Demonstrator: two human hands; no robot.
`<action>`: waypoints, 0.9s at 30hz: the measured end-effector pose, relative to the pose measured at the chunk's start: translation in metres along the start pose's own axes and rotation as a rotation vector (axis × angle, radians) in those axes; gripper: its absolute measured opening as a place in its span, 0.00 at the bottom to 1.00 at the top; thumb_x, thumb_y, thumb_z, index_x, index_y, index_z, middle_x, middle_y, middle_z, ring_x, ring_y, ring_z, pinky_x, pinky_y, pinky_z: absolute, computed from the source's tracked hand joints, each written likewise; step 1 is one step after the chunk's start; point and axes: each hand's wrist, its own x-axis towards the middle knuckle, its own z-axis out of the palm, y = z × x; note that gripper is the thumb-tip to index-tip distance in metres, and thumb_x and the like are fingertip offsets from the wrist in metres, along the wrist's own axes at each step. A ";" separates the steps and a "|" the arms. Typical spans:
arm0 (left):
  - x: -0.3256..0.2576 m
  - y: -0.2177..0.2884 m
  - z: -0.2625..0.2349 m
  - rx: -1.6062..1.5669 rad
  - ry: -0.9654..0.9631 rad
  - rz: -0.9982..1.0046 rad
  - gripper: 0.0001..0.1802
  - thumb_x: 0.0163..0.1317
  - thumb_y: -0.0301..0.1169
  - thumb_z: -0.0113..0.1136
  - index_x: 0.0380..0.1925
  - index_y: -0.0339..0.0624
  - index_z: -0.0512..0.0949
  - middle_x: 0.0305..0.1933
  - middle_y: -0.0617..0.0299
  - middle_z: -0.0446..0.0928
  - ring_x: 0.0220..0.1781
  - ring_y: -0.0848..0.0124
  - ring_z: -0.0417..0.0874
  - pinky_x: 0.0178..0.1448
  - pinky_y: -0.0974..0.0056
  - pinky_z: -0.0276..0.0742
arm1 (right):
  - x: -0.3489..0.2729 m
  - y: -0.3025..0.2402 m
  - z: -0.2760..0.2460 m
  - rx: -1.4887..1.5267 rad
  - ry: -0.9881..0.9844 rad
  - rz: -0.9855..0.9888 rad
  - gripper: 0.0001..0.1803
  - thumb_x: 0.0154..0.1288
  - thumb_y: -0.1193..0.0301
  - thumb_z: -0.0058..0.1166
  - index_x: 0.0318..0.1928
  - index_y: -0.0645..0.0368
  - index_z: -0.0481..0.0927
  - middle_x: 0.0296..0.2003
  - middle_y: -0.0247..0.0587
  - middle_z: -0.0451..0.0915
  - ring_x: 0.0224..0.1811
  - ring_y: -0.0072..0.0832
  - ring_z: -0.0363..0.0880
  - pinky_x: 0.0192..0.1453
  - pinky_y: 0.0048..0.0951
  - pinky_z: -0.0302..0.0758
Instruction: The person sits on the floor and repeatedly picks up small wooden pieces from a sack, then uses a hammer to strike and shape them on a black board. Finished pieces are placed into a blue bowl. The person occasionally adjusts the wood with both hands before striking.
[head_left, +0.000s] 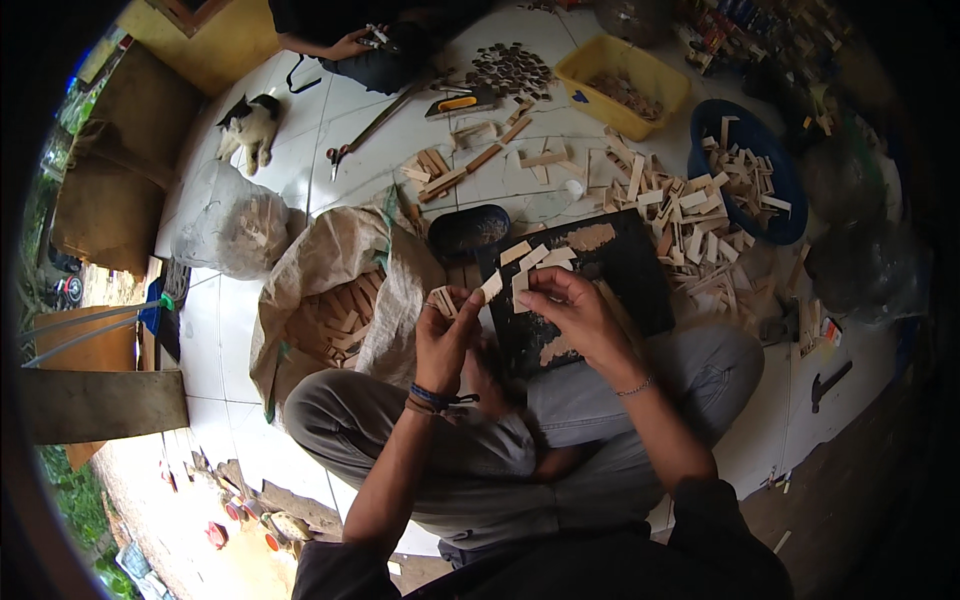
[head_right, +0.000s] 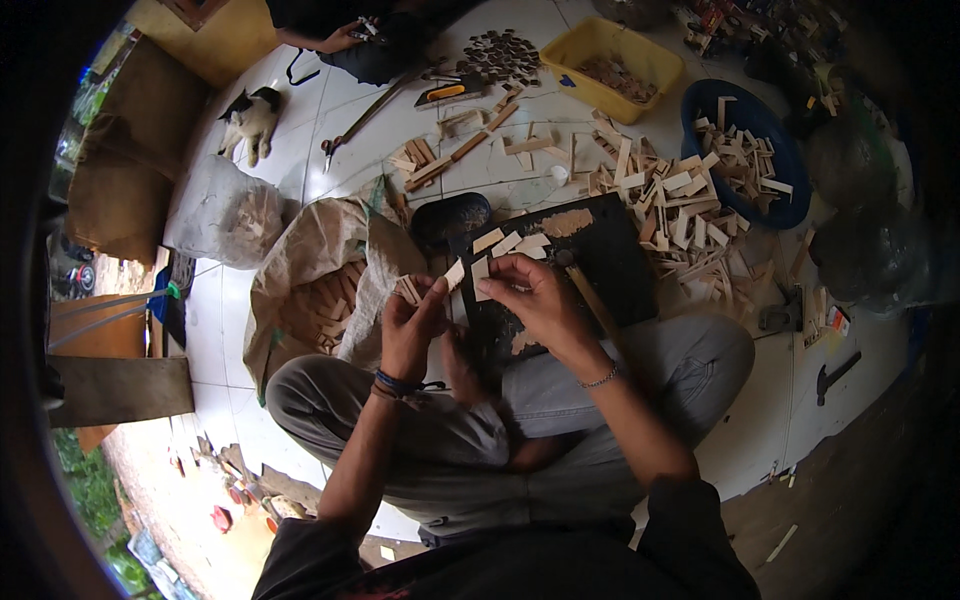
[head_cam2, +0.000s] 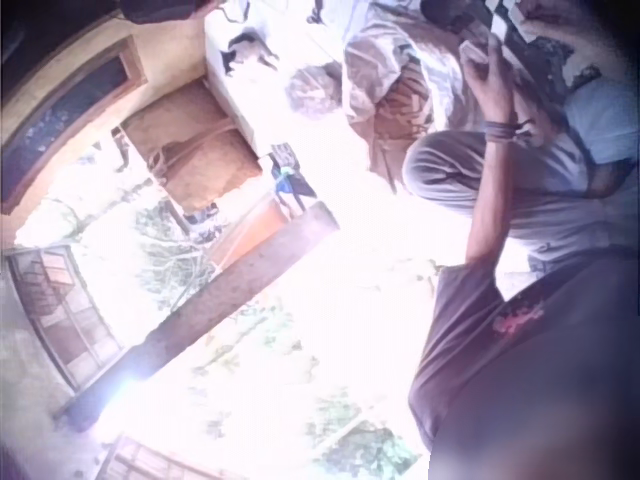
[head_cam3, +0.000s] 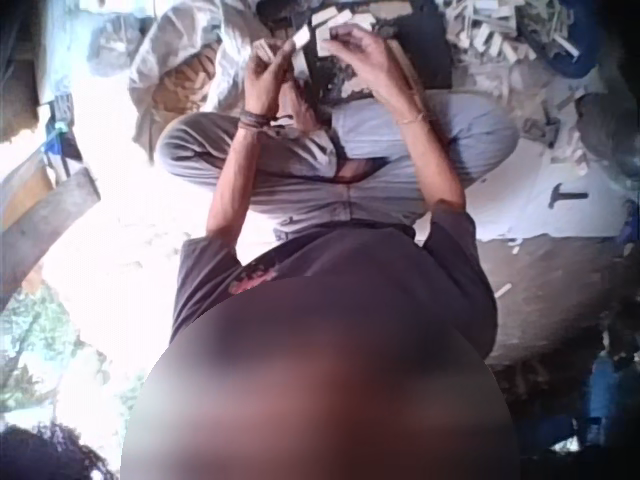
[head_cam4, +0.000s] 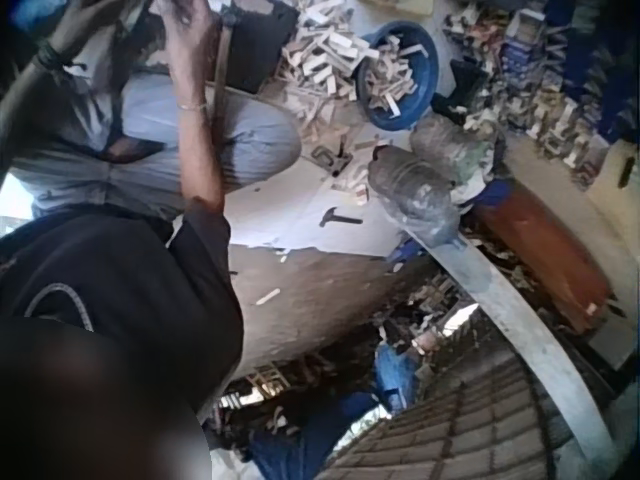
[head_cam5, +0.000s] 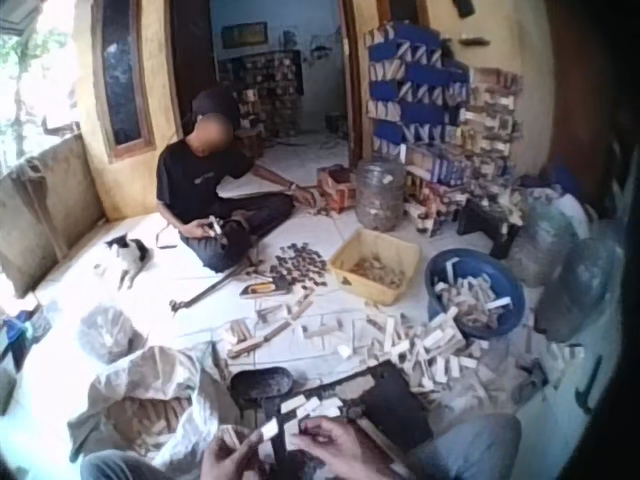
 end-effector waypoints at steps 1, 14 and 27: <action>-0.002 0.002 0.002 -0.062 0.001 -0.038 0.13 0.71 0.34 0.70 0.45 0.40 0.78 0.34 0.67 0.82 0.29 0.83 0.77 0.33 0.74 0.73 | 0.000 0.004 0.003 -0.007 0.019 0.042 0.11 0.73 0.72 0.65 0.50 0.64 0.82 0.45 0.33 0.86 0.50 0.18 0.83 0.57 0.23 0.79; -0.011 0.008 0.009 0.166 -0.238 -0.034 0.10 0.69 0.33 0.71 0.44 0.39 0.84 0.36 0.70 0.84 0.37 0.82 0.80 0.43 0.73 0.76 | -0.006 0.032 -0.005 0.109 0.044 -0.004 0.11 0.71 0.73 0.65 0.49 0.66 0.81 0.41 0.37 0.86 0.47 0.21 0.86 0.52 0.25 0.81; -0.004 0.002 0.014 0.178 -0.195 0.070 0.29 0.69 0.27 0.70 0.68 0.34 0.73 0.45 0.60 0.87 0.34 0.79 0.83 0.37 0.73 0.78 | -0.026 0.025 0.009 -0.373 0.065 -0.070 0.19 0.75 0.74 0.58 0.64 0.56 0.82 0.46 0.40 0.89 0.40 0.18 0.83 0.42 0.24 0.77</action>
